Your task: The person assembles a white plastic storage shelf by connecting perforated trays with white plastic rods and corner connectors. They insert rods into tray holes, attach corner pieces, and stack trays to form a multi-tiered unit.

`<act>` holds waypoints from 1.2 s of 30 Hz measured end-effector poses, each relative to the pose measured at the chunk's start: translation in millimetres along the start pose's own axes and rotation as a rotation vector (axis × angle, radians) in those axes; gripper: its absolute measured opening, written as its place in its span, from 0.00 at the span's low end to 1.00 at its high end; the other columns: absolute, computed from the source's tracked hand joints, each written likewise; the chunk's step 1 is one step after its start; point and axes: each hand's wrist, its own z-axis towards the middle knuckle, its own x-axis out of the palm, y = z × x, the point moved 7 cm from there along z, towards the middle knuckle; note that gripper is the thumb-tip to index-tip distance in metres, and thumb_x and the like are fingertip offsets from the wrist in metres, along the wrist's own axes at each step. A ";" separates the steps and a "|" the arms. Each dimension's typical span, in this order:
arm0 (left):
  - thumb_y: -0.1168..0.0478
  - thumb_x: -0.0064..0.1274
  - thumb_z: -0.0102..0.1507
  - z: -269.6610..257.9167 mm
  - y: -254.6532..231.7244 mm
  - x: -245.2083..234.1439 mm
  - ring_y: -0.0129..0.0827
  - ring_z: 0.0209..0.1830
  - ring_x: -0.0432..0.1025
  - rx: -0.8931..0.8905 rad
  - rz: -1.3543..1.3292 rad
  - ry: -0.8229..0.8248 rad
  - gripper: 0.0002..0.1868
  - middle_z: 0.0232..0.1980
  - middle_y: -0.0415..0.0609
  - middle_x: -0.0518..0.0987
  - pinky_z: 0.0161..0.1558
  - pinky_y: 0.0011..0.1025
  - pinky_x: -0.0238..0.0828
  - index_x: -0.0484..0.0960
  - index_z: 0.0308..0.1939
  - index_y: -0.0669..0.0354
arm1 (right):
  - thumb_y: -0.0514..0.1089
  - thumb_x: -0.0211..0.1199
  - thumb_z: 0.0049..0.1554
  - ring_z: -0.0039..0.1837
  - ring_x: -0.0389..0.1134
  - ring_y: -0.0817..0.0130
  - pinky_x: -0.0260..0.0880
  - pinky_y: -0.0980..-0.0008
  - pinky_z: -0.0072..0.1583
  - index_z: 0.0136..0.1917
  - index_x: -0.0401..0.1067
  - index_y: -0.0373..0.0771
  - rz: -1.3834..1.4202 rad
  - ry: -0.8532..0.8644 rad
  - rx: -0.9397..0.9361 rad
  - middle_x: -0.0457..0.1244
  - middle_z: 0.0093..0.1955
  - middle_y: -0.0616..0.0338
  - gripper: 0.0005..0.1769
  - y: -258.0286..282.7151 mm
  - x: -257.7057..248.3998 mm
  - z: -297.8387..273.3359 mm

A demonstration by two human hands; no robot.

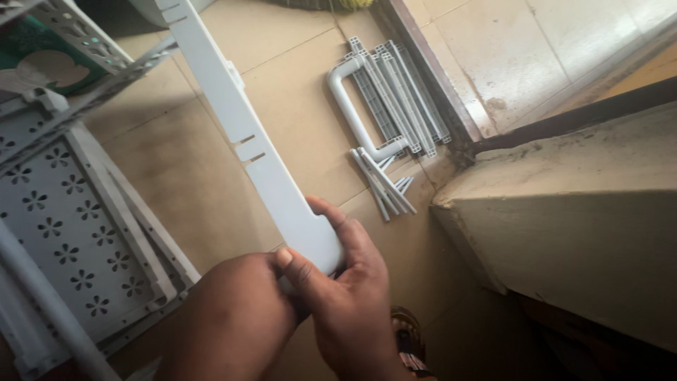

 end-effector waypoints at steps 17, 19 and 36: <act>0.36 0.62 0.57 -15.0 -16.0 -6.4 0.43 0.37 0.82 0.144 -0.059 -0.004 0.22 0.35 0.50 0.87 0.42 0.39 0.77 0.91 0.44 0.43 | 0.41 0.47 0.61 0.72 0.65 0.62 0.60 0.65 0.71 0.75 0.64 0.33 -0.199 -0.008 -0.104 0.66 0.70 0.47 0.29 -6.0 -25.8 -9.3; 0.37 0.62 0.57 -16.2 -17.0 -17.8 0.43 0.37 0.82 0.154 -0.061 -0.062 0.20 0.35 0.49 0.87 0.41 0.38 0.77 0.91 0.46 0.39 | 0.39 0.48 0.58 0.74 0.63 0.62 0.59 0.64 0.72 0.75 0.63 0.32 -0.177 0.032 -0.115 0.64 0.71 0.48 0.31 -12.1 -29.6 -10.4; 0.43 0.64 0.58 -53.8 -21.8 -68.4 0.32 0.38 0.83 0.057 -0.054 0.003 0.18 0.37 0.46 0.88 0.46 0.32 0.77 0.92 0.50 0.35 | 0.45 0.78 0.44 0.68 0.63 0.62 0.63 0.62 0.67 0.67 0.69 0.43 -0.772 0.004 0.051 0.61 0.65 0.54 0.39 -78.4 -84.3 14.6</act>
